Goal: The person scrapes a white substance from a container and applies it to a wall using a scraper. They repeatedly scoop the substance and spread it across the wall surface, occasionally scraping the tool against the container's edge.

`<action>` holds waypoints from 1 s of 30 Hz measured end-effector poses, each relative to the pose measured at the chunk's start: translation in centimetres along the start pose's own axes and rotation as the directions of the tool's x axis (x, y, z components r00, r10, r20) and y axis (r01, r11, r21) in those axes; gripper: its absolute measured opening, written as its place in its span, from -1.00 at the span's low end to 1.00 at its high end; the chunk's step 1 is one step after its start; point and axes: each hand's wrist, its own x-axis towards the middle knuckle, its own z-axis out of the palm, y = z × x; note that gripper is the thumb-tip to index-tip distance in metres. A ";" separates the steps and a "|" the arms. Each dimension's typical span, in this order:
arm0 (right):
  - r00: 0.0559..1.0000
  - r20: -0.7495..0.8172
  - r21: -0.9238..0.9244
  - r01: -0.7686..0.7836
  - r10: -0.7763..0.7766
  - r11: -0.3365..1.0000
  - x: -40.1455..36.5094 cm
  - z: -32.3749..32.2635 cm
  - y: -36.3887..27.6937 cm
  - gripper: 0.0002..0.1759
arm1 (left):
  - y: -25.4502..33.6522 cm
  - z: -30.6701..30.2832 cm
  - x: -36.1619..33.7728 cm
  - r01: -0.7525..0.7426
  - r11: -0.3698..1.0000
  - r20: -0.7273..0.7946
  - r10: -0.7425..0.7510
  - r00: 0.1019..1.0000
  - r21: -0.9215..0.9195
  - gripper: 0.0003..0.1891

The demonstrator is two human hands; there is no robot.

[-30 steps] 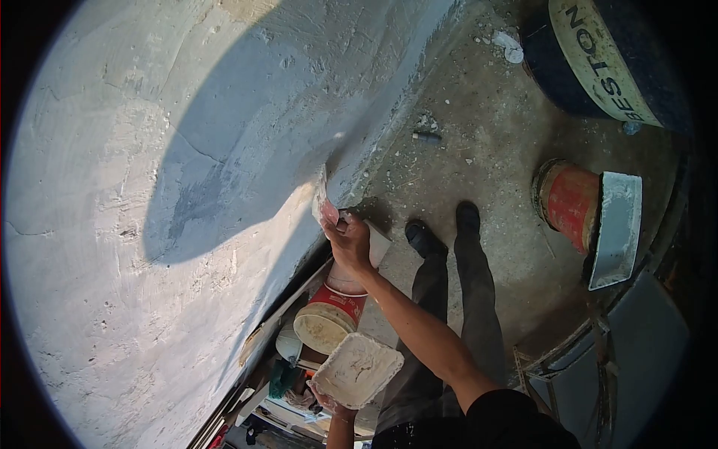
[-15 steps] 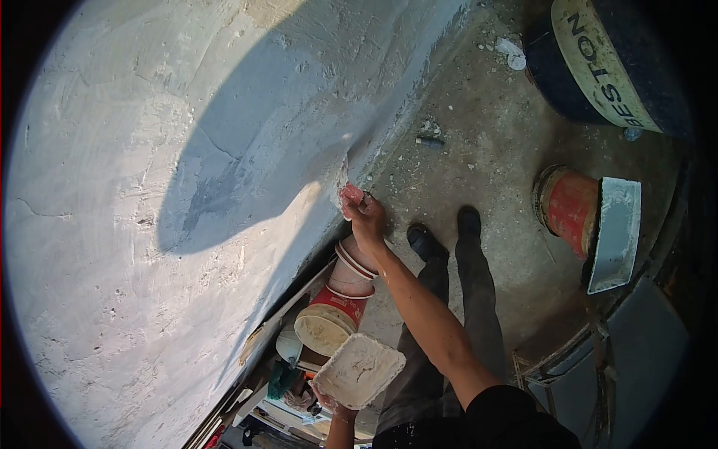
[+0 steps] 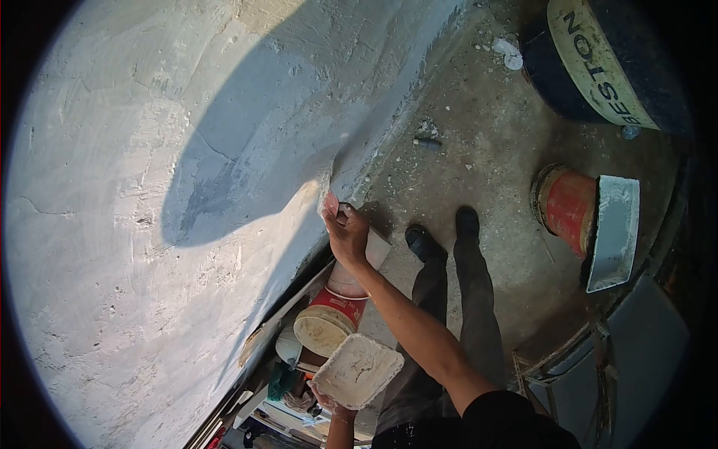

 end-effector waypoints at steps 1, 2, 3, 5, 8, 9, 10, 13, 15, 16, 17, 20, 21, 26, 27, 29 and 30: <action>1.000 -0.004 0.005 -0.020 0.020 1.000 -0.4 -0.1 -0.3 -0.88 | 0.0 0.2 0.0 0.001 1.000 -0.019 -0.001 1.000 -0.007 -0.15; 0.999 -0.007 0.009 -0.042 0.042 0.999 -0.7 -0.3 -0.3 -0.88 | -0.1 0.2 0.0 0.000 1.000 -0.041 -0.001 0.999 -0.016 -0.15; 0.998 -0.054 -0.029 -0.025 0.024 0.999 -0.8 -0.7 0.1 -0.86 | -0.2 0.1 -0.1 -0.009 1.000 -0.054 0.010 0.999 0.006 -0.15; 0.989 -0.148 -0.104 0.005 -0.021 0.995 -0.6 -1.5 1.4 -0.80 | -0.5 -0.6 0.0 -0.029 0.998 -0.076 0.033 0.997 0.050 -0.15; 0.952 -0.302 -0.027 -0.066 0.055 0.997 1.2 -2.1 3.0 -0.80 | -1.1 -1.7 0.4 -0.073 0.995 -0.121 0.081 0.989 0.068 -0.13; 0.947 -0.311 -0.080 -0.116 0.085 0.990 1.9 -2.2 3.2 -0.80 | -0.9 -1.5 0.3 -0.057 0.996 -0.092 0.063 0.994 0.067 -0.13; 0.964 -0.266 -0.072 -0.043 0.023 0.996 2.5 -2.0 3.5 -0.80 | -0.8 -1.3 0.1 -0.040 0.997 -0.063 0.044 0.997 0.066 -0.14; 0.981 -0.169 -0.032 0.092 -0.096 0.995 3.5 -0.2 4.4 -0.80 | -0.4 -0.5 -0.1 -0.004 1.000 -0.032 0.005 0.999 0.030 -0.14; 0.991 -0.124 -0.043 0.034 -0.039 0.998 3.6 0.6 3.6 -0.80 | -0.5 -0.6 -0.2 0.016 1.000 -0.041 -0.015 0.999 0.002 -0.15; 0.995 -0.103 -0.047 0.007 -0.011 0.999 3.7 0.9 3.1 -0.81 | -0.5 -0.8 0.0 0.021 1.000 -0.042 -0.021 0.999 -0.008 -0.15; 0.995 -0.095 -0.039 -0.020 0.017 0.999 3.8 1.1 3.0 -0.82 | -0.5 -0.8 0.0 0.024 1.000 -0.044 -0.024 0.999 -0.016 -0.15; 0.999 -0.024 -0.060 -0.025 0.023 0.998 3.4 0.2 2.7 -0.82 | -0.6 -0.9 -0.1 0.035 0.999 -0.049 -0.037 0.998 -0.030 -0.16; 1.000 0.002 -0.035 -0.020 0.020 0.999 3.4 -0.1 2.8 -0.81 | -0.6 -0.9 0.0 0.041 0.999 -0.049 -0.043 0.998 -0.034 -0.16; 0.991 0.129 0.080 -0.041 0.031 0.996 2.8 -1.5 3.5 -0.80 | -0.7 -0.8 0.1 0.053 0.998 -0.051 -0.056 0.997 -0.046 -0.18; 0.989 0.145 0.081 -0.046 0.034 0.996 2.6 -1.9 3.8 -0.80 | -0.7 -0.8 0.1 0.056 0.997 -0.051 -0.058 0.997 -0.046 -0.18; 0.982 0.182 0.085 -0.056 0.040 0.995 2.3 -2.4 4.0 -0.78 | -0.6 -0.7 0.1 0.058 0.997 -0.050 -0.060 0.997 -0.049 -0.18; 0.985 0.168 0.087 -0.056 0.041 0.995 2.0 -2.7 3.9 -0.78 | -0.7 -0.6 0.1 0.059 0.997 -0.050 -0.061 0.997 -0.052 -0.19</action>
